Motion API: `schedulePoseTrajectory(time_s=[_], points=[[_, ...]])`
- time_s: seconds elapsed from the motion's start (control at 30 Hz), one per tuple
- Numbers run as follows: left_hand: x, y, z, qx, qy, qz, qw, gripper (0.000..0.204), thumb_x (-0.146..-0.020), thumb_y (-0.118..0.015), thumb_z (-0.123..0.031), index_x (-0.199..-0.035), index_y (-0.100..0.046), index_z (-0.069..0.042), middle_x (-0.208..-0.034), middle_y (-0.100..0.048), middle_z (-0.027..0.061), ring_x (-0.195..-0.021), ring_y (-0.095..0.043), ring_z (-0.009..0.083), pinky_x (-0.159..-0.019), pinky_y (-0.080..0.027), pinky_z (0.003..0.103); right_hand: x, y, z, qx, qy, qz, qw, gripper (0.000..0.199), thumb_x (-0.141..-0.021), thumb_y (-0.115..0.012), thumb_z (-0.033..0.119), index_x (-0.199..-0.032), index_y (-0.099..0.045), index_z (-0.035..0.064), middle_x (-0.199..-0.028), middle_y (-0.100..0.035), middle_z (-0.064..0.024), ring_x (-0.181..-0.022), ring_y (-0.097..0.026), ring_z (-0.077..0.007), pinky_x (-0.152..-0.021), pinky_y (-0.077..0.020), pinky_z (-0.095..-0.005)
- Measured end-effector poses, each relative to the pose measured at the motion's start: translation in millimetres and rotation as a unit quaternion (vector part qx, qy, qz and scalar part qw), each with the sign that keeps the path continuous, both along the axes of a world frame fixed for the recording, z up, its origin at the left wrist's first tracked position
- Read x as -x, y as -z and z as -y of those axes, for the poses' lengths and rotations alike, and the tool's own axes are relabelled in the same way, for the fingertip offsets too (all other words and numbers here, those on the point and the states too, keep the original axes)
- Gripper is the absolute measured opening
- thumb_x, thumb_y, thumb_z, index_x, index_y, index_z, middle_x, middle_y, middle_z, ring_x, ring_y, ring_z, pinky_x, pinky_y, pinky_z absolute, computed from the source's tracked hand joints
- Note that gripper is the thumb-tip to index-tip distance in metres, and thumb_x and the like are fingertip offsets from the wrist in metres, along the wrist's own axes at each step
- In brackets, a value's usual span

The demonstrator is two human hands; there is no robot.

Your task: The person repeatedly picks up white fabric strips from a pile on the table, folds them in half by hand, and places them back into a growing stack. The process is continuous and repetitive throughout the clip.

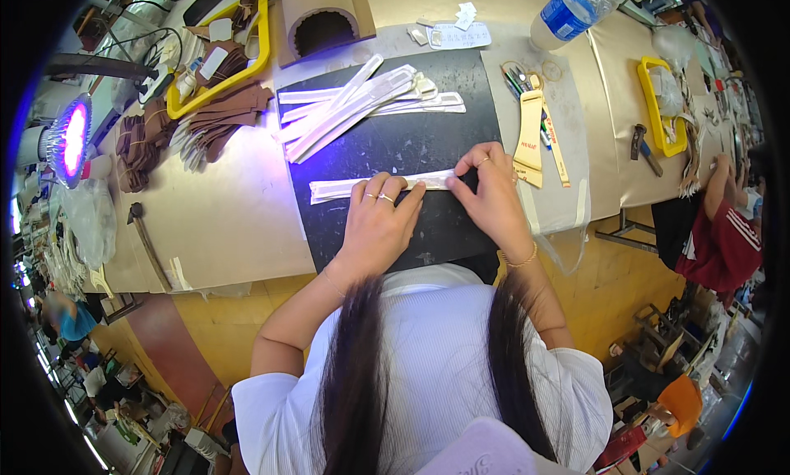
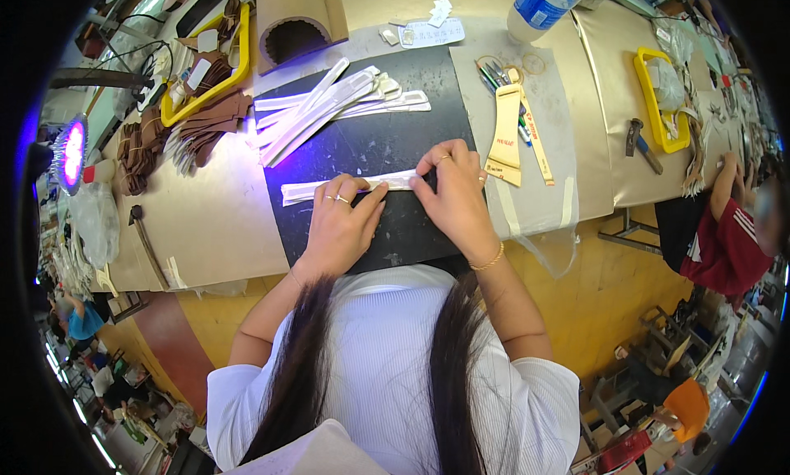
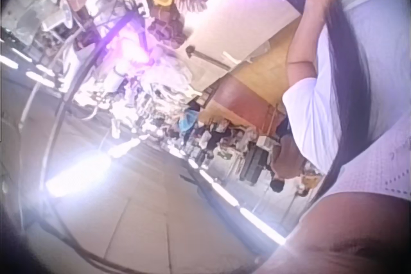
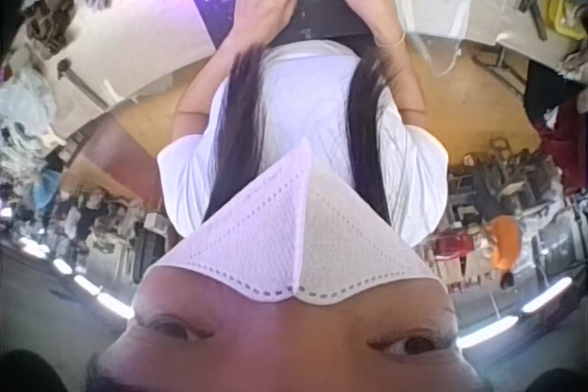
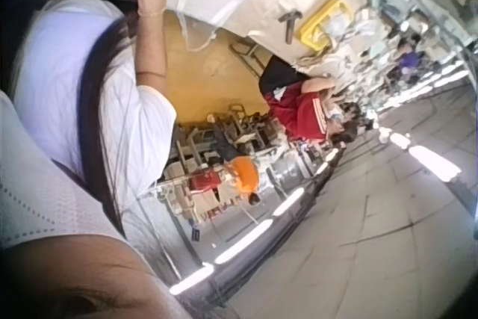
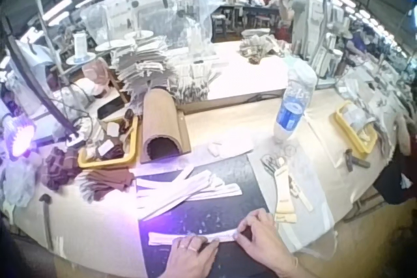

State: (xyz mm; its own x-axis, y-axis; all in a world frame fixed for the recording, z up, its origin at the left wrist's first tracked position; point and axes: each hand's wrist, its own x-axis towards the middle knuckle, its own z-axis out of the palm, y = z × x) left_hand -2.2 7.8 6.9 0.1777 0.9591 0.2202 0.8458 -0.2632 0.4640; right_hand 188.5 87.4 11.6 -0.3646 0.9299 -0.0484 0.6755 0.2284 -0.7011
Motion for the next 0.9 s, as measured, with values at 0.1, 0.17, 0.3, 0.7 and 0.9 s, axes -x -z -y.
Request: schedulePoseTrajectory(time_s=[0.1, 0.17, 0.3, 0.7, 0.9], points=[[4, -2, -11, 0.007, -0.028, 0.090, 0.995, 0.028, -0.088, -0.070, -0.007, -0.116, -0.070, -0.007, -0.100, -0.057, 0.0111, -0.094, -0.055, 0.0294, -0.084, -0.043, 0.041, -10, -6, -26, 0.006, 0.015, -0.059, 0.998, 0.020, -0.082, -0.074, 0.008, -0.097, -0.060, 0.0056, -0.102, -0.056, -0.0105, -0.093, -0.056, -0.0281, -0.085, -0.0453, -0.0378], [6, -5, -16, 0.010, -0.030, 0.056, 0.998, 0.027, -0.087, -0.071, -0.009, -0.114, -0.070, -0.007, -0.099, -0.058, 0.0098, -0.094, -0.055, 0.0286, -0.082, -0.044, 0.040, -11, -11, -50, -0.046, 0.011, -0.081, 0.996, 0.017, -0.086, -0.070, 0.007, -0.101, -0.062, 0.0025, -0.095, -0.060, -0.0121, -0.083, -0.061, -0.0259, -0.076, -0.0507, -0.0353], [11, -4, -19, 0.006, -0.010, 0.020, 1.000, 0.025, -0.084, -0.074, -0.012, -0.109, -0.073, -0.008, -0.096, -0.061, 0.0063, -0.092, -0.057, 0.0266, -0.080, -0.044, 0.039, 9, -10, -122, -0.146, 0.000, -0.069, 0.987, 0.011, -0.089, -0.067, 0.009, -0.098, -0.069, 0.0035, -0.091, -0.063, -0.0124, -0.083, -0.064, -0.0260, -0.076, -0.0511, -0.0359], [13, 0, -22, -0.025, -0.003, 0.076, 0.997, 0.015, -0.082, -0.075, -0.010, -0.094, -0.069, -0.006, -0.095, -0.061, 0.0063, -0.090, -0.058, 0.0270, -0.078, -0.044, 0.039, 66, 49, -266, 0.005, -0.101, 0.139, 0.985, 0.025, -0.072, -0.084, 0.017, -0.089, -0.072, 0.0038, -0.089, -0.074, -0.0137, -0.086, -0.071, -0.0280, -0.080, -0.0544, -0.0370], [15, 1, -23, -0.015, 0.022, 0.083, 0.996, 0.012, -0.081, -0.075, -0.008, -0.089, -0.065, -0.006, -0.094, -0.059, 0.0066, -0.088, -0.056, 0.0278, -0.077, -0.043, 0.039, 59, 53, -262, 0.006, -0.088, 0.074, 0.993, 0.025, -0.073, -0.084, 0.018, -0.091, -0.072, 0.0038, -0.089, -0.074, -0.0131, -0.086, -0.071, -0.0263, -0.080, -0.0546, -0.0354]])
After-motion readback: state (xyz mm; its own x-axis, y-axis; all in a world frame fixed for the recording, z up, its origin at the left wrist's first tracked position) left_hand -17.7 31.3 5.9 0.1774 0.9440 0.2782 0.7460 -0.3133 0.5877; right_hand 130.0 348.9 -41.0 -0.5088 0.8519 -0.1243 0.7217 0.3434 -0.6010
